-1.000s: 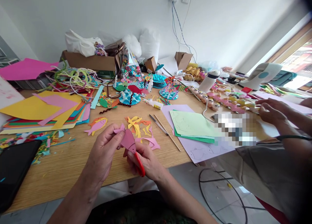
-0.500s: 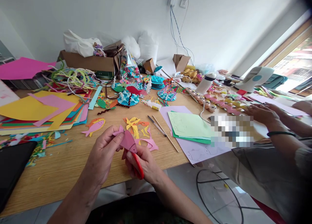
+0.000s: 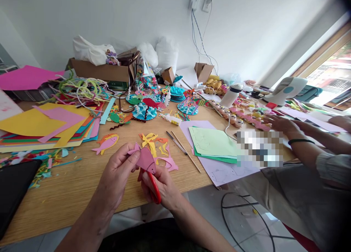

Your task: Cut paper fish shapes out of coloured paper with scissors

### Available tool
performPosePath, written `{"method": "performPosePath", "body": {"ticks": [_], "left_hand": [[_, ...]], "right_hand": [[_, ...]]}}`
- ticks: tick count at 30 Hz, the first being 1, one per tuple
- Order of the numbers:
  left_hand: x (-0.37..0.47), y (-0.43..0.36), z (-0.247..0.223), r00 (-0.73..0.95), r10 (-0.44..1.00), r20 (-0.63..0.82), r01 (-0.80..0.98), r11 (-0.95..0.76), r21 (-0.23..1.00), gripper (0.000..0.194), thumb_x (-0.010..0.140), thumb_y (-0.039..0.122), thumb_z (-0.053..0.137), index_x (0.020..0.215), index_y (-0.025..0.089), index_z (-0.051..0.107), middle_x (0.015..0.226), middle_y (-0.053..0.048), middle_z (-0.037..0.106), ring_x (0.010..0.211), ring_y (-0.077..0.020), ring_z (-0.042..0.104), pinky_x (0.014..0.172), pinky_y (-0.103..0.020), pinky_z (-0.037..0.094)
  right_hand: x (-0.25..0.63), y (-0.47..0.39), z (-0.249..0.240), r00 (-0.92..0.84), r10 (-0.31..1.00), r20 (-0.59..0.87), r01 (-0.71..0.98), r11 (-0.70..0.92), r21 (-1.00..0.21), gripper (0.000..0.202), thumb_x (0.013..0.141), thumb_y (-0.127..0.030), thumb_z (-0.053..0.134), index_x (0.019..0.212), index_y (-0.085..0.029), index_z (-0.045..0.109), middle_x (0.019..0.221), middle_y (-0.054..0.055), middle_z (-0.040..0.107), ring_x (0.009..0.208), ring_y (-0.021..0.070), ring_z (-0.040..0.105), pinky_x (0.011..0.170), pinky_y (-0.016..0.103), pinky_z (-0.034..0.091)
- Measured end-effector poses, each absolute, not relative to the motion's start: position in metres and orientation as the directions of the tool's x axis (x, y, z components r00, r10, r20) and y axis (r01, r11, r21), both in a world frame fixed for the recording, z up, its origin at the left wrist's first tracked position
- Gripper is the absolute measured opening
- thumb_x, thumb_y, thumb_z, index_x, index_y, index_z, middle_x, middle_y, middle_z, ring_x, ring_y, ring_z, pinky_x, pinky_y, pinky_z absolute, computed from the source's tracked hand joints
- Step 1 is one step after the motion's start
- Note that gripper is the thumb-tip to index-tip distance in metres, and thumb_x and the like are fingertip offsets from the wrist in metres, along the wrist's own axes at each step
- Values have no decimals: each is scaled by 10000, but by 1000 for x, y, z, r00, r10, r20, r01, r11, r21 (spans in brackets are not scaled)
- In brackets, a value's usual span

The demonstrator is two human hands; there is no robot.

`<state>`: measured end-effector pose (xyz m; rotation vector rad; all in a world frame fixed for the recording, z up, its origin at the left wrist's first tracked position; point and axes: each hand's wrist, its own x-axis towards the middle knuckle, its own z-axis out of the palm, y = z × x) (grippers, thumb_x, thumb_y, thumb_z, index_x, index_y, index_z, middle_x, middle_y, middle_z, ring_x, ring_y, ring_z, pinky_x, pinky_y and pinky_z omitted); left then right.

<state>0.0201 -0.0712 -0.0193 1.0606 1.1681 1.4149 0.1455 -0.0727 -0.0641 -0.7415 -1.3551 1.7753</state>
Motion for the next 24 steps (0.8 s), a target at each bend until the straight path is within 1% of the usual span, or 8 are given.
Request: {"method": "performPosePath", "body": {"ticks": [6, 9, 11, 15, 18, 24], "left_hand": [[19, -72, -20, -134, 989, 64, -106, -79, 991, 131, 727, 275, 655, 626, 215, 595, 603, 40, 506, 561, -114, 417, 503, -196, 383], [18, -73, -20, -129, 989, 67, -86, -79, 993, 83, 733, 272, 654, 673, 220, 631, 631, 30, 533, 570, -120, 432, 504, -201, 386], [17, -73, -19, -122, 989, 81, -85, -91, 992, 86, 749, 277, 648, 684, 222, 637, 635, 30, 530, 575, -121, 427, 510, -201, 382], [15, -72, -21, -135, 982, 130, -53, -138, 989, 164, 795, 299, 618, 651, 222, 609, 604, 37, 473, 579, -127, 399, 517, -206, 363], [15, -71, -24, -155, 976, 151, -11, -155, 988, 149, 800, 288, 609, 667, 221, 615, 603, 40, 461, 572, -129, 393, 512, -214, 352], [14, -68, -27, -145, 974, 177, 18, -176, 984, 148, 809, 271, 590, 671, 220, 607, 599, 42, 464, 555, -126, 393, 495, -217, 346]], "right_hand": [[146, -73, -63, -535, 844, 39, -249, -114, -962, 498, 801, -634, 611, 663, -162, 530, 468, -75, 418, 349, 35, 359, 340, 154, 296], [146, -73, -62, -537, 844, 19, -239, -130, -962, 486, 793, -628, 619, 681, -163, 530, 459, -83, 407, 337, 37, 355, 329, 157, 280], [146, -74, -62, -538, 843, 14, -240, -137, -961, 459, 797, -603, 627, 699, -167, 527, 455, -88, 404, 333, 39, 352, 329, 160, 273], [146, -74, -62, -531, 847, 36, -235, -106, -966, 429, 844, -543, 596, 650, -186, 458, 451, -86, 395, 355, 36, 330, 353, 159, 263], [146, -75, -64, -532, 845, 52, -235, -89, -968, 461, 865, -534, 571, 602, -194, 405, 458, -78, 387, 372, 33, 320, 363, 158, 263], [146, -74, -63, -536, 843, 44, -228, -95, -969, 463, 851, -551, 582, 608, -189, 428, 456, -72, 399, 378, 36, 321, 363, 157, 264]]}}
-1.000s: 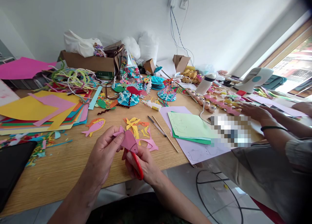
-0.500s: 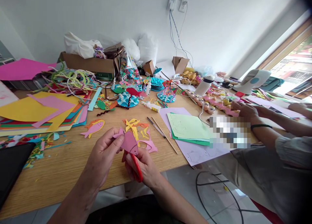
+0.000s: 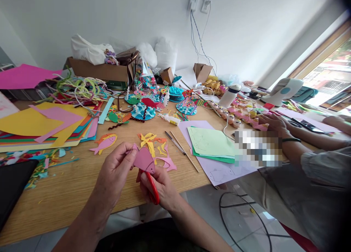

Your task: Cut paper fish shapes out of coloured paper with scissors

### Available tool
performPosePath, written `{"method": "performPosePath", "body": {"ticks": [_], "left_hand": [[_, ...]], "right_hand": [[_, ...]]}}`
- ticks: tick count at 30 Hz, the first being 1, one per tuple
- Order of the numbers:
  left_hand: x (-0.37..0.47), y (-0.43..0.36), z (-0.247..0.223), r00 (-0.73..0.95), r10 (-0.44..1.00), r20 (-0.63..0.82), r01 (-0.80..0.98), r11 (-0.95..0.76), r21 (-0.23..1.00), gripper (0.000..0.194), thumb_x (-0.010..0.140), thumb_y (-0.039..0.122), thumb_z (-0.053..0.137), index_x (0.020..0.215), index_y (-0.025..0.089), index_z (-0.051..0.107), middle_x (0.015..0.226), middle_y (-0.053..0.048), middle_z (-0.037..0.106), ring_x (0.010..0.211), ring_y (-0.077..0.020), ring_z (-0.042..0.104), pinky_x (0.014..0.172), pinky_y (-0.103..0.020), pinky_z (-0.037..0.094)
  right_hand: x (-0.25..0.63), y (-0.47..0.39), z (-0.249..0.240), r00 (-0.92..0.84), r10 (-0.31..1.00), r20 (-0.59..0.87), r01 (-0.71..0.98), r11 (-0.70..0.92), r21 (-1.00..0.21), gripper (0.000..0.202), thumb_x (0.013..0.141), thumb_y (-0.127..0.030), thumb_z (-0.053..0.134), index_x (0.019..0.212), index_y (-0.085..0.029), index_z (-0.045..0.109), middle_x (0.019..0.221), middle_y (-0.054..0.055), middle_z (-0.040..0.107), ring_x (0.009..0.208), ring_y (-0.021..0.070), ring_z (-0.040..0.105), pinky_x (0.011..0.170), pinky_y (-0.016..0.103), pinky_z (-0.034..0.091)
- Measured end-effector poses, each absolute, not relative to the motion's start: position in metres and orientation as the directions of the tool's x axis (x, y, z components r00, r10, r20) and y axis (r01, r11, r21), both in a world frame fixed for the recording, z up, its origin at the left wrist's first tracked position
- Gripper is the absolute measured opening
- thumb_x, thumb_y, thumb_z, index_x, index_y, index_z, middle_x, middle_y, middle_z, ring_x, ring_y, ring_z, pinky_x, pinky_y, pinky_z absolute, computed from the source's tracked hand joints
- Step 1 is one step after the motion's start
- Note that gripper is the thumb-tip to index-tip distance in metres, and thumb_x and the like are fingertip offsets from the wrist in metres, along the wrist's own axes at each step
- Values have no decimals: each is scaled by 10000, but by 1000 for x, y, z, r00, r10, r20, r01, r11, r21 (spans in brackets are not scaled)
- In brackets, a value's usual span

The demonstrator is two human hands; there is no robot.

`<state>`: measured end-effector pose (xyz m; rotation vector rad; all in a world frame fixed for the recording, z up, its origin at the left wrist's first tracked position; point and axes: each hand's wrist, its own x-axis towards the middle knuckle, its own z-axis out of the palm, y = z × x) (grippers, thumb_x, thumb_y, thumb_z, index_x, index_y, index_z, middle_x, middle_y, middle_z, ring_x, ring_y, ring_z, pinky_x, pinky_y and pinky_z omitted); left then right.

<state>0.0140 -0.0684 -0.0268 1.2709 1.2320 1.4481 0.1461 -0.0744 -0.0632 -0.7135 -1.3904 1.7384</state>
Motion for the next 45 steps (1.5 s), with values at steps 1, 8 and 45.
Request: {"method": "performPosePath", "body": {"ticks": [1, 8, 45], "left_hand": [[14, -68, -26, -141, 974, 177, 15, -176, 984, 149, 810, 270, 588, 670, 220, 605, 600, 41, 468, 555, -126, 398, 495, -216, 349], [14, -70, -25, -146, 971, 188, 20, -187, 982, 132, 801, 274, 595, 681, 221, 613, 607, 40, 486, 559, -129, 411, 499, -220, 355], [11, -70, -28, -97, 980, 174, 66, -168, 984, 219, 812, 319, 590, 613, 230, 570, 589, 33, 464, 577, -149, 388, 520, -247, 334]], "right_hand": [[146, -74, -63, -536, 843, 43, -226, -94, -970, 469, 847, -560, 582, 605, -189, 427, 450, -72, 396, 378, 36, 320, 362, 157, 261], [147, -74, -61, -541, 841, 29, -208, -100, -973, 502, 815, -623, 583, 610, -198, 414, 447, -76, 388, 372, 41, 321, 360, 165, 262], [152, -74, -67, -529, 847, 59, -207, -62, -976, 378, 848, -478, 610, 663, -183, 463, 554, -58, 373, 459, 55, 293, 414, 171, 244]]}}
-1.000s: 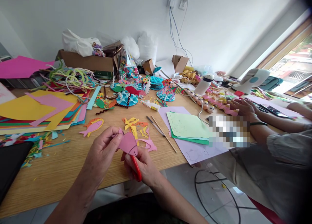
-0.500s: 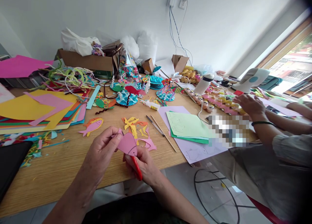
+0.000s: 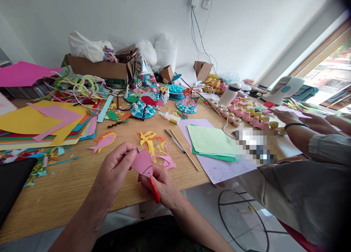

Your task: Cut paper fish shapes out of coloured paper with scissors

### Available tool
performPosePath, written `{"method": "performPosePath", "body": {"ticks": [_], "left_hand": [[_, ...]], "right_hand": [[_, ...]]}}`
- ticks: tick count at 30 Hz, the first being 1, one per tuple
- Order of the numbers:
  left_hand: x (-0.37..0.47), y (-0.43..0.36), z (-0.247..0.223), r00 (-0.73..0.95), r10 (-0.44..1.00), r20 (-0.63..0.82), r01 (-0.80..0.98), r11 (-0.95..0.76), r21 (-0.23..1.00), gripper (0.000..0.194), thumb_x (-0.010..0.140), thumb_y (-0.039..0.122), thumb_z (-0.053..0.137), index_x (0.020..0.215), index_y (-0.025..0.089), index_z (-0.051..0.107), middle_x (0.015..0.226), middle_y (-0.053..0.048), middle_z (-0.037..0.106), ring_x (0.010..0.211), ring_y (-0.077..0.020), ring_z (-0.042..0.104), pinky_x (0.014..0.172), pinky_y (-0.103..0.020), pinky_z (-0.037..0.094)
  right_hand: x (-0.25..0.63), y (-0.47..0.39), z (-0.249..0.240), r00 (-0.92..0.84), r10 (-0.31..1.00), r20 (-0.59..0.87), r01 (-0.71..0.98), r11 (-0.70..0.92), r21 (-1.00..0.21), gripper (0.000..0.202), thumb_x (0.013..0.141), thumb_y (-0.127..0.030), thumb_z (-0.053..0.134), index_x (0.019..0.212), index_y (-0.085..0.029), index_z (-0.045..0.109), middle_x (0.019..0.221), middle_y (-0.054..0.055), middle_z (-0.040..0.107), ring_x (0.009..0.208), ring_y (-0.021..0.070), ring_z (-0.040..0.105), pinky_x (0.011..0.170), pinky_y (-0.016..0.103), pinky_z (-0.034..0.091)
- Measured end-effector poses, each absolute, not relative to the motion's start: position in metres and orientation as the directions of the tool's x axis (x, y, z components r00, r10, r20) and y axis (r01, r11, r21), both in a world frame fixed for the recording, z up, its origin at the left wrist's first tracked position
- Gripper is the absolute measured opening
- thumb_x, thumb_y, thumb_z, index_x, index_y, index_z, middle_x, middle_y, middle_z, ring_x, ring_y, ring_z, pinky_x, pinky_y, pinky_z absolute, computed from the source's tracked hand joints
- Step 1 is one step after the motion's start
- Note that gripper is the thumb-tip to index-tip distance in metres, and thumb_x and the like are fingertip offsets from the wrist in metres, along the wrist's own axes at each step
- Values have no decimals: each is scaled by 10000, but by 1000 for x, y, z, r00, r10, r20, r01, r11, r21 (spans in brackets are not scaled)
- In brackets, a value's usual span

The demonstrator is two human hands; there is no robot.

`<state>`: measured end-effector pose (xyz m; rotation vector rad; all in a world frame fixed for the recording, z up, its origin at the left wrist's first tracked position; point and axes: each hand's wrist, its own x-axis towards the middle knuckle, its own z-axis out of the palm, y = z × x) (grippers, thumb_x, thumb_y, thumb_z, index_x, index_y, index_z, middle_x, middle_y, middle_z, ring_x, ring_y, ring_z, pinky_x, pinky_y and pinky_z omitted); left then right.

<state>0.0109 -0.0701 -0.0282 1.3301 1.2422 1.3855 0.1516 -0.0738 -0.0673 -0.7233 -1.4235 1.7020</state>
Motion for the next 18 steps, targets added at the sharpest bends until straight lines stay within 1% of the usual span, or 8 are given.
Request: {"method": "performPosePath", "body": {"ticks": [3, 8, 13, 18], "left_hand": [[10, -69, -29, -81, 981, 175, 95, -167, 981, 225, 813, 330, 576, 613, 229, 559, 589, 35, 459, 572, -148, 387, 513, -248, 335], [9, -68, -32, -44, 984, 174, 131, -167, 977, 225, 824, 342, 544, 630, 230, 530, 606, 44, 442, 579, -144, 384, 518, -246, 343], [9, -69, -30, -44, 986, 158, 121, -152, 981, 214, 812, 343, 543, 633, 228, 522, 611, 45, 440, 584, -140, 384, 517, -243, 350], [8, -70, -27, -23, 989, 146, 109, -143, 984, 197, 798, 323, 545, 631, 222, 526, 607, 45, 441, 580, -134, 386, 517, -235, 357]], "right_hand": [[152, -74, -66, -517, 855, 43, -176, -57, -983, 371, 847, -484, 598, 672, -179, 481, 576, -50, 385, 474, 60, 305, 416, 169, 258], [153, -74, -67, -505, 862, 48, -179, -51, -982, 380, 839, -495, 611, 675, -176, 487, 588, -48, 382, 485, 61, 306, 418, 169, 252], [153, -74, -67, -514, 858, 23, -162, -71, -984, 424, 833, -545, 612, 668, -181, 471, 581, -50, 372, 483, 62, 291, 417, 174, 245], [154, -74, -67, -507, 860, 55, -162, -33, -986, 452, 833, -552, 619, 637, -183, 447, 580, -46, 377, 487, 63, 294, 417, 177, 235]]}}
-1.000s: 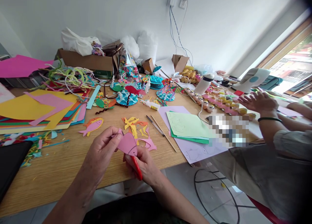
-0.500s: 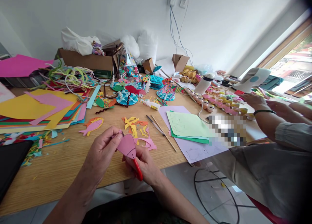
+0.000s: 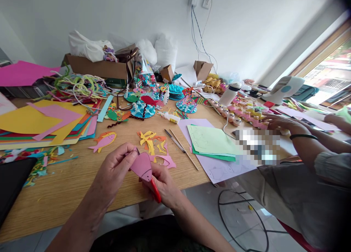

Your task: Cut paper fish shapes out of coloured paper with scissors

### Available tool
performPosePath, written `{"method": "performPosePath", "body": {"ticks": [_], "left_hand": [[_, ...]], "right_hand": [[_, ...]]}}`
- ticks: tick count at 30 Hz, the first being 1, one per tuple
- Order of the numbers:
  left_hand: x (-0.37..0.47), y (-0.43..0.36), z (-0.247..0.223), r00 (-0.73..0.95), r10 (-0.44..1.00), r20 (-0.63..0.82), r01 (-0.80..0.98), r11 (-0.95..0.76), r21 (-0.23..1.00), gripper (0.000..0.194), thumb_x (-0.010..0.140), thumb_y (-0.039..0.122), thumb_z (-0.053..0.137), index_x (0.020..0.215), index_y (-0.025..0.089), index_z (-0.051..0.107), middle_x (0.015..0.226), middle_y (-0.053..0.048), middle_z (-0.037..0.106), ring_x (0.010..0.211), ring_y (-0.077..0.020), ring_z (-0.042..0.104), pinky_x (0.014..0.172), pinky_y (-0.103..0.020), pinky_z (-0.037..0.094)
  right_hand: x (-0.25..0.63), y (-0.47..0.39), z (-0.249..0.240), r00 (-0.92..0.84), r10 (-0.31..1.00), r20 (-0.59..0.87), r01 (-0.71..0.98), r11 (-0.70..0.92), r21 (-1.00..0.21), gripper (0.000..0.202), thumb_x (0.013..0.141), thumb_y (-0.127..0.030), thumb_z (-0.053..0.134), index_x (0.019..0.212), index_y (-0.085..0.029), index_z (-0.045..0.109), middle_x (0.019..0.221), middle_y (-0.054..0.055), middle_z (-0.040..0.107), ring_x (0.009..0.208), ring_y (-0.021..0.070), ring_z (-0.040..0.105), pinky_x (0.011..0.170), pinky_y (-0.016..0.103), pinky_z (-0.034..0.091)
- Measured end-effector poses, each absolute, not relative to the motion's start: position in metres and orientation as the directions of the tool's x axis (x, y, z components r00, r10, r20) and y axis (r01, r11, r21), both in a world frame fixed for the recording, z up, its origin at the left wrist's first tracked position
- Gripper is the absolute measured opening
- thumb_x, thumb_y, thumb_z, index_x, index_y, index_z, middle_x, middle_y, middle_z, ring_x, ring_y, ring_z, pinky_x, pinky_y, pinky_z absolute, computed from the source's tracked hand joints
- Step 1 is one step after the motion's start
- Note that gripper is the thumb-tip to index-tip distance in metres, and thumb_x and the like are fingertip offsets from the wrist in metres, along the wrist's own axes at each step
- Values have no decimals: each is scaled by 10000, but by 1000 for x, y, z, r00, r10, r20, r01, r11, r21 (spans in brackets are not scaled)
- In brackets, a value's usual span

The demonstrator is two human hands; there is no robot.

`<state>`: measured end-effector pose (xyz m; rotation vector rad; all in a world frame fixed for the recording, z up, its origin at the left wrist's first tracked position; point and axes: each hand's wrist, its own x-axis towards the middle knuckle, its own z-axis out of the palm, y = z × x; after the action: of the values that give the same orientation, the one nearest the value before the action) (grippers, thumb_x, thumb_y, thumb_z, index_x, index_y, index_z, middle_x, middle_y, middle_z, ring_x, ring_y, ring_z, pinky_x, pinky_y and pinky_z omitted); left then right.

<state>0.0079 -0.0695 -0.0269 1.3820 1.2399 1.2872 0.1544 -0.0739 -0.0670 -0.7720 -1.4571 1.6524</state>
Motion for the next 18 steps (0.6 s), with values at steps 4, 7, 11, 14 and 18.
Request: {"method": "performPosePath", "body": {"ticks": [4, 7, 11, 14, 18], "left_hand": [[6, -70, -28, -15, 991, 131, 103, -128, 986, 197, 794, 318, 547, 625, 221, 517, 604, 45, 437, 579, -131, 385, 512, -230, 360], [5, -70, -28, -11, 993, 115, 109, -113, 988, 207, 799, 327, 543, 625, 222, 506, 599, 47, 422, 571, -130, 373, 502, -231, 353], [5, -69, -27, 8, 994, 113, 108, -114, 988, 209, 807, 318, 537, 626, 219, 505, 603, 49, 423, 578, -127, 379, 512, -227, 354], [6, -69, -28, 30, 994, 107, 90, -109, 990, 212, 815, 308, 534, 626, 216, 502, 607, 51, 429, 585, -124, 383, 525, -224, 354], [5, -70, -30, 45, 994, 100, 72, -103, 992, 216, 824, 308, 538, 632, 215, 502, 609, 54, 423, 586, -122, 372, 530, -227, 343]], "right_hand": [[155, -74, -69, -502, 863, 57, -125, -7, -992, 473, 824, -588, 611, 635, -187, 444, 556, -50, 368, 487, 70, 305, 424, 185, 243], [156, -74, -69, -501, 864, 52, -113, -6, -994, 473, 825, -605, 599, 648, -189, 457, 534, -56, 365, 479, 73, 313, 431, 190, 253], [156, -75, -66, -508, 860, 56, -117, -5, -993, 449, 834, -584, 599, 668, -182, 486, 529, -57, 379, 480, 75, 325, 437, 188, 262], [157, -75, -63, -515, 855, 63, -122, -1, -993, 431, 843, -561, 597, 675, -176, 501, 529, -55, 393, 482, 76, 331, 437, 186, 262], [157, -75, -62, -502, 864, 48, -116, -12, -993, 439, 842, -555, 598, 646, -183, 470, 530, -54, 391, 488, 77, 327, 439, 186, 258]]}}
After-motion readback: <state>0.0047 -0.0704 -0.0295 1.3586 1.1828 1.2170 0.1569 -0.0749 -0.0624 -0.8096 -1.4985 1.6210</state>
